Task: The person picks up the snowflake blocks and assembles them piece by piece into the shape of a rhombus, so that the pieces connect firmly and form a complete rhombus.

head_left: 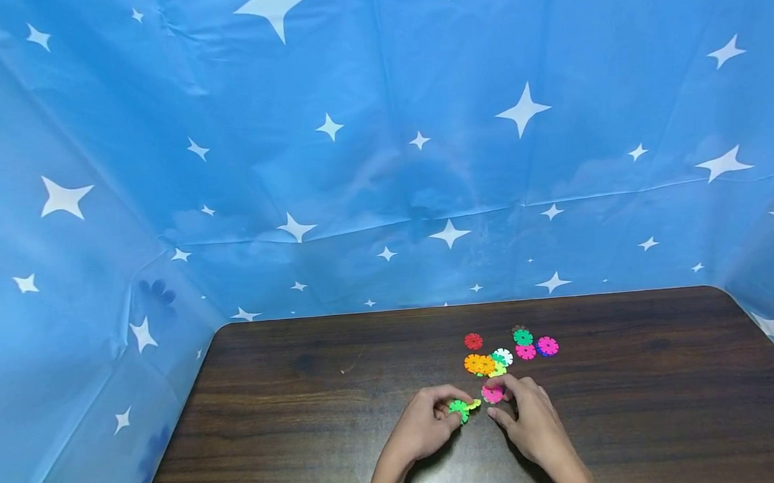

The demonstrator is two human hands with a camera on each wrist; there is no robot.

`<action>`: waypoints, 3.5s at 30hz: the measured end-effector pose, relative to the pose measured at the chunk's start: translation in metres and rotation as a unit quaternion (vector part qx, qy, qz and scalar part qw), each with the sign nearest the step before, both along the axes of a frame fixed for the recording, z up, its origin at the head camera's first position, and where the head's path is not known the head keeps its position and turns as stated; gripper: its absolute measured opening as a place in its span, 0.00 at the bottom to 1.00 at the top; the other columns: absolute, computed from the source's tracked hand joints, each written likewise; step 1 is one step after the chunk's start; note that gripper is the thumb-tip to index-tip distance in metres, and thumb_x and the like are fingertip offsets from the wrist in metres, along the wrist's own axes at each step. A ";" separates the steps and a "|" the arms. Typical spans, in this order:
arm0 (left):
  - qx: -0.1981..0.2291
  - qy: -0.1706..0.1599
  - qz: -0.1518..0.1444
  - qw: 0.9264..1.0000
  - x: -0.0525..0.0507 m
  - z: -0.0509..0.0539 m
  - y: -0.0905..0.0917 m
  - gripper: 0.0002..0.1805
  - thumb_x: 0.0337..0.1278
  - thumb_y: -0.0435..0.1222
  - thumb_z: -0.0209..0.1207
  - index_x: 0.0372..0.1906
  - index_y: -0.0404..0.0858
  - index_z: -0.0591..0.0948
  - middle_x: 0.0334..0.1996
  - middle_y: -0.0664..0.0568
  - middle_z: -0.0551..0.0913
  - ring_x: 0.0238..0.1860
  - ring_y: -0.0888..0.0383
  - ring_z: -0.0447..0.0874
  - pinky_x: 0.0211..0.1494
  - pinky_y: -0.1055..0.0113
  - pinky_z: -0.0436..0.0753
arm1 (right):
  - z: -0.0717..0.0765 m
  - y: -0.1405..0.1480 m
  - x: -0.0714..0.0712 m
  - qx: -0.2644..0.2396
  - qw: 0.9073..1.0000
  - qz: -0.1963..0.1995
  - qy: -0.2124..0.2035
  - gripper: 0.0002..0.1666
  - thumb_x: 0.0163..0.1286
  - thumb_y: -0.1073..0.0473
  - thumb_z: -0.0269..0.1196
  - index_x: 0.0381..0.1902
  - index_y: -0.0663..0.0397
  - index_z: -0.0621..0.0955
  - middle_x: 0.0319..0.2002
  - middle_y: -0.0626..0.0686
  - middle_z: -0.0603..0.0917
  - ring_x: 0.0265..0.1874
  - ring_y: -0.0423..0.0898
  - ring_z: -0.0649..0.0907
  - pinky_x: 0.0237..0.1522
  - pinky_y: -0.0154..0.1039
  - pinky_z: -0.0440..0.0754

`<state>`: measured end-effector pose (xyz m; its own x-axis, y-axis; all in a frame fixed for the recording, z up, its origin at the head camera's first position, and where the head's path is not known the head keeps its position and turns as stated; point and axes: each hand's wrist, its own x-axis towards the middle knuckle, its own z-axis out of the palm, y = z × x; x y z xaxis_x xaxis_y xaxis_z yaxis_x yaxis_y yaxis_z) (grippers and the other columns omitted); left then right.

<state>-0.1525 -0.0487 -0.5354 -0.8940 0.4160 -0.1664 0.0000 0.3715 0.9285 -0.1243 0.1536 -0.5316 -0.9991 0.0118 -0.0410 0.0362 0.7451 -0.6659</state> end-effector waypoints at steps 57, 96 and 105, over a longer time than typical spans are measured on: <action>0.063 -0.023 -0.020 0.998 -0.001 0.001 -0.007 0.05 0.67 0.34 0.71 0.44 0.41 0.87 0.31 0.58 0.75 0.20 0.63 0.58 0.25 0.74 0.64 | 0.007 0.012 0.000 -0.279 0.959 0.016 -0.055 0.08 0.70 0.70 0.72 0.45 0.67 0.85 0.36 0.58 0.89 0.25 0.48 0.90 0.27 0.41 0.91; 0.011 -0.005 -0.022 1.000 -0.004 -0.005 -0.014 0.12 0.62 0.29 0.73 0.46 0.46 0.89 0.46 0.54 0.89 0.45 0.59 0.81 0.51 0.62 0.79 | 0.005 -0.013 0.001 -0.328 0.942 -0.039 -0.057 0.05 0.65 0.76 0.72 0.37 0.68 0.86 0.35 0.60 0.89 0.23 0.52 0.90 0.29 0.43 0.92; 0.058 -0.017 -0.029 0.998 -0.007 -0.005 -0.023 0.11 0.63 0.27 0.72 0.48 0.40 0.89 0.48 0.48 0.90 0.42 0.62 0.82 0.46 0.69 0.81 | 0.005 -0.018 -0.001 -0.345 0.937 -0.030 -0.052 0.05 0.66 0.76 0.72 0.38 0.69 0.86 0.33 0.59 0.87 0.25 0.57 0.92 0.31 0.44 0.93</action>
